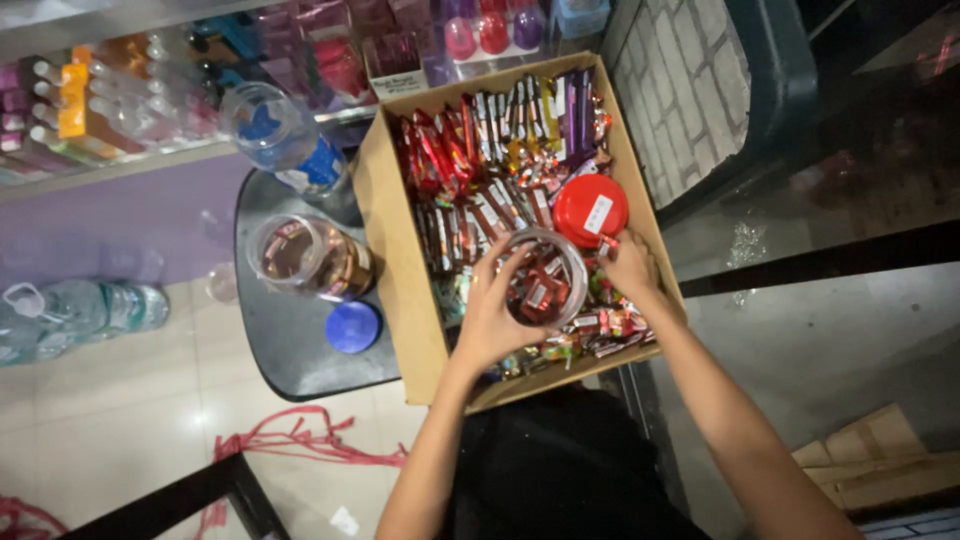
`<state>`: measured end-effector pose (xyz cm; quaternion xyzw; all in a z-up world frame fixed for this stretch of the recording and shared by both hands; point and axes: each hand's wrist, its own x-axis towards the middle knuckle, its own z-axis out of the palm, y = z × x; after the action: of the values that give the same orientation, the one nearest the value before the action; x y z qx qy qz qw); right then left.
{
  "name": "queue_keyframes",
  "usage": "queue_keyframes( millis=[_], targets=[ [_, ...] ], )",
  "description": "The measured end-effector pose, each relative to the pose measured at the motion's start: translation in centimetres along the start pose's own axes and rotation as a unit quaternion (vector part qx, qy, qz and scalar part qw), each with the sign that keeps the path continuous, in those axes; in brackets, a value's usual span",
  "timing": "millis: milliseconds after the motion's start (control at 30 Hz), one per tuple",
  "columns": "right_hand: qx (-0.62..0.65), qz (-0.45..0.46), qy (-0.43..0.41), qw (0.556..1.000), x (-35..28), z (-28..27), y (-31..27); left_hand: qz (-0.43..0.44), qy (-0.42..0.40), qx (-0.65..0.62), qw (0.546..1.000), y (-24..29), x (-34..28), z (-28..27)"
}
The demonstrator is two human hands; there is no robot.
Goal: Organize individual candies from a bulk cardboard box into plastic display jars.
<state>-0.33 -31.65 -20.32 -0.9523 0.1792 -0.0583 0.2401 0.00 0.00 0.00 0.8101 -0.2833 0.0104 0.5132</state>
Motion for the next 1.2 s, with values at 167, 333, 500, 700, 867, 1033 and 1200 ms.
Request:
queue_keyframes(
  millis=[167,333,500,700,867,1033,1200],
  targets=[
    [-0.097,0.125,-0.12,0.98,1.5,-1.5,-3.0,0.005,0.001,-0.004,1.0,0.6,0.1,-0.4],
    [-0.148,0.162,-0.138,0.966,2.9,-0.7,-4.6,-0.002,0.002,-0.005,1.0,0.7,0.1,-0.3],
    [-0.151,0.19,-0.159,0.957,4.4,1.1,-3.9,-0.01,-0.003,-0.005,1.0,0.9,0.1,-0.6],
    [-0.154,0.175,-0.176,0.956,4.0,-0.2,-5.4,0.003,0.006,0.0,1.0,0.1,-0.2,-0.1],
    [-0.182,0.151,-0.196,0.952,3.8,-0.8,-5.0,0.003,0.003,-0.004,1.0,0.1,-0.3,-0.2],
    [-0.13,0.103,-0.201,0.965,3.4,-1.6,-2.7,-0.005,-0.002,-0.006,1.0,0.2,-0.2,-0.4],
    [0.016,-0.11,-0.107,0.988,2.7,-0.6,2.6,-0.006,-0.005,-0.011,1.0,0.3,0.0,-0.5]
  ],
)
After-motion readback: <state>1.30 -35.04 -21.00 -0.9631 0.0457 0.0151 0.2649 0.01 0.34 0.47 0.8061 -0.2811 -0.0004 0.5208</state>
